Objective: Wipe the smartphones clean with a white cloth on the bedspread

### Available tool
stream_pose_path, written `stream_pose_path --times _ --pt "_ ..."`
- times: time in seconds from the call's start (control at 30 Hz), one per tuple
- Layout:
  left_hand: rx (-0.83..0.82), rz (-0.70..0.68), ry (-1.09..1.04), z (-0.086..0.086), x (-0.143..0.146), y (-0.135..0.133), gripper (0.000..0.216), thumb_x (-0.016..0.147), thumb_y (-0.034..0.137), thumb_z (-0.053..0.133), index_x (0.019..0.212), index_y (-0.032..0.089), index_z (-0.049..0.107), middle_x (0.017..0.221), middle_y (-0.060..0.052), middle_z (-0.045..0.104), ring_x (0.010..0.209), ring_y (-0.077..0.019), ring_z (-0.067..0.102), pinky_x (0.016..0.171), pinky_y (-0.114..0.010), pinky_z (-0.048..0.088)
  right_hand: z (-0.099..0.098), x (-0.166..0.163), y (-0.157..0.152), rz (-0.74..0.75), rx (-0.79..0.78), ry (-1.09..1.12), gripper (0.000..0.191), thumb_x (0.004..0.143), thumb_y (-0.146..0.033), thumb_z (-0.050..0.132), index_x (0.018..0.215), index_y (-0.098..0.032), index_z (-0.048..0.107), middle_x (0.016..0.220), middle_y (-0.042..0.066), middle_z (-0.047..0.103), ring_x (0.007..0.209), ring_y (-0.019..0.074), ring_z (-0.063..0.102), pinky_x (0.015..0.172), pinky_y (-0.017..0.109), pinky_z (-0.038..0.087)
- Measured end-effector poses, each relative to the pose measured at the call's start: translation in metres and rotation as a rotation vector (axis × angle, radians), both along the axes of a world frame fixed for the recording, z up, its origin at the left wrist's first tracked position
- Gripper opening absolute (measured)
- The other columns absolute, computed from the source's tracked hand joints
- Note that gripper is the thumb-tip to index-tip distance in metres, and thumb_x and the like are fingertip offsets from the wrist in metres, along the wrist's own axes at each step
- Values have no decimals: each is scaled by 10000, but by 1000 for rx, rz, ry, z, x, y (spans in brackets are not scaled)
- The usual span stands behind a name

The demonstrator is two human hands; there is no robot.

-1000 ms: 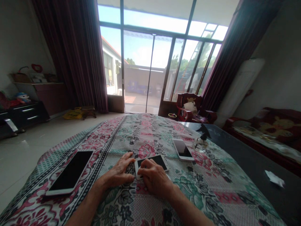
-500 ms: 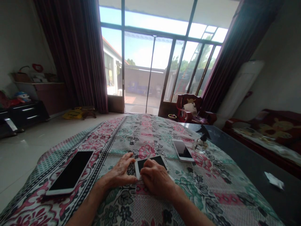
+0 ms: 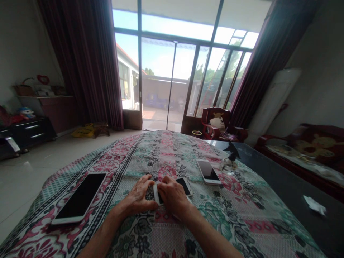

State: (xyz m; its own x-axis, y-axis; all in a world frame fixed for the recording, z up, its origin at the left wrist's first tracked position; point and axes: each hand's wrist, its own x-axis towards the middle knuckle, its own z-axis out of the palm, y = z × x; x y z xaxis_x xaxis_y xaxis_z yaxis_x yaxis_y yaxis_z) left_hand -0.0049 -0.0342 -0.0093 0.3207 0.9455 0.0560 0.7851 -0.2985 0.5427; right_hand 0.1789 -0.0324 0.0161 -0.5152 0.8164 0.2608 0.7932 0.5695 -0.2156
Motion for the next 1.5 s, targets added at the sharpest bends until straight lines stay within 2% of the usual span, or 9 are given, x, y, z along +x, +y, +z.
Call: stream_pose_path --times 0.23,0.47,0.7,0.9,1.27,1.5 --pt "-4 15 -16 3 2 -1 638 571 377 750 1151 178 572 1476 -133 328 1383 -312 251 1126 -393 247 -3 -21 7 -179 1 19 186 882 -243 464 907 -181 638 982 71 584 793 161 594 649 252 402" --pt "-22 13 -19 4 2 0 664 564 386 750 1164 165 570 1480 -145 318 1385 -319 241 1130 -398 239 4 -22 11 -239 -72 21 162 856 -237 491 905 -171 631 994 90 587 783 171 619 628 255 409" --pt "-22 19 -36 7 2 -2 600 574 391 731 1121 205 570 1480 -113 332 1392 -308 234 1129 -417 234 7 -6 16 -342 -56 6 173 835 -189 485 866 -179 654 979 95 602 772 170 619 634 255 406" --pt "-40 14 -27 8 2 -3 614 586 384 733 1141 188 558 1494 -124 301 1401 -295 212 1131 -394 228 8 14 24 -417 -45 39 163 823 -185 505 805 -184 667 930 76 631 740 153 610 617 239 383" --pt "-81 34 -10 18 6 -6 613 585 378 719 1146 192 556 1502 -129 299 1401 -311 213 1128 -402 225 8 44 33 -495 -68 69 161 812 -200 530 791 -193 689 908 67 637 739 148 603 629 233 379" --pt "-35 16 15 11 5 -5 630 598 351 696 1177 159 542 1492 -147 304 1396 -303 224 1125 -389 241 10 57 36 -526 -71 103 169 800 -194 518 786 -187 686 887 68 641 786 159 599 683 241 390"
